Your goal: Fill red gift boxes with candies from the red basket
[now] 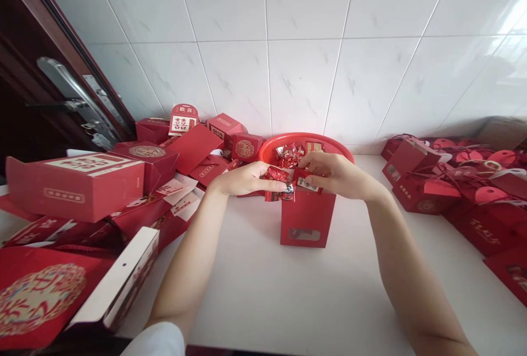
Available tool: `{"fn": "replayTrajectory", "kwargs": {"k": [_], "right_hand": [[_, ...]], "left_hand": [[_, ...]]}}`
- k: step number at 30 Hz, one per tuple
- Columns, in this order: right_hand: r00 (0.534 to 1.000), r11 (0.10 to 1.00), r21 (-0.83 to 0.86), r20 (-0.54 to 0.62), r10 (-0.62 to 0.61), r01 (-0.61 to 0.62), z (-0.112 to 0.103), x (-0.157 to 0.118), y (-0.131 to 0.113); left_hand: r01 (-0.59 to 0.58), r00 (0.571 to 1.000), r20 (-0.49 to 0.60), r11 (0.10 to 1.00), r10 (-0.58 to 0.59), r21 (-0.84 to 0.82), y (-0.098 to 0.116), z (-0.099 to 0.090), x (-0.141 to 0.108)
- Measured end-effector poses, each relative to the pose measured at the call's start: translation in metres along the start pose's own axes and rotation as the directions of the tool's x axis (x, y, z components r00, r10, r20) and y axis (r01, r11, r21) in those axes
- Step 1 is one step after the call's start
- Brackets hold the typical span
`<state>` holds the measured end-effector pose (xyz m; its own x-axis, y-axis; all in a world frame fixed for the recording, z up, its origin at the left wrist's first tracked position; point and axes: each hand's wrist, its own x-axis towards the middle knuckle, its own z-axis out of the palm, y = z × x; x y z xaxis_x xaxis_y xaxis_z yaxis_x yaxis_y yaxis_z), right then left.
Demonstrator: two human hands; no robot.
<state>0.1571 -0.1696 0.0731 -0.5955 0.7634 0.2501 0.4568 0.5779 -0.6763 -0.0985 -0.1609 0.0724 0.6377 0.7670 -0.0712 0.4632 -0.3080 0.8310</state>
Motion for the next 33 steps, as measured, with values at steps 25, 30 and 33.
{"fn": "replayTrajectory", "kwargs": {"k": [25, 30, 33], "right_hand": [[0.978, 0.993, -0.068, 0.196, -0.077, 0.092, -0.006, -0.005, -0.002], [0.994, 0.991, 0.077, 0.016, -0.11, 0.109, -0.005, -0.004, -0.005], [0.997, 0.979, 0.191, -0.038, -0.065, 0.071, -0.002, -0.003, -0.005]], "left_hand": [[-0.017, 0.998, -0.056, 1.0, 0.016, -0.017, 0.0, 0.0, 0.001], [-0.034, 0.99, -0.141, 0.999, 0.032, -0.01, 0.0, 0.005, 0.004], [-0.041, 0.976, -0.215, 0.999, 0.042, 0.011, 0.0, 0.01, 0.009]]}}
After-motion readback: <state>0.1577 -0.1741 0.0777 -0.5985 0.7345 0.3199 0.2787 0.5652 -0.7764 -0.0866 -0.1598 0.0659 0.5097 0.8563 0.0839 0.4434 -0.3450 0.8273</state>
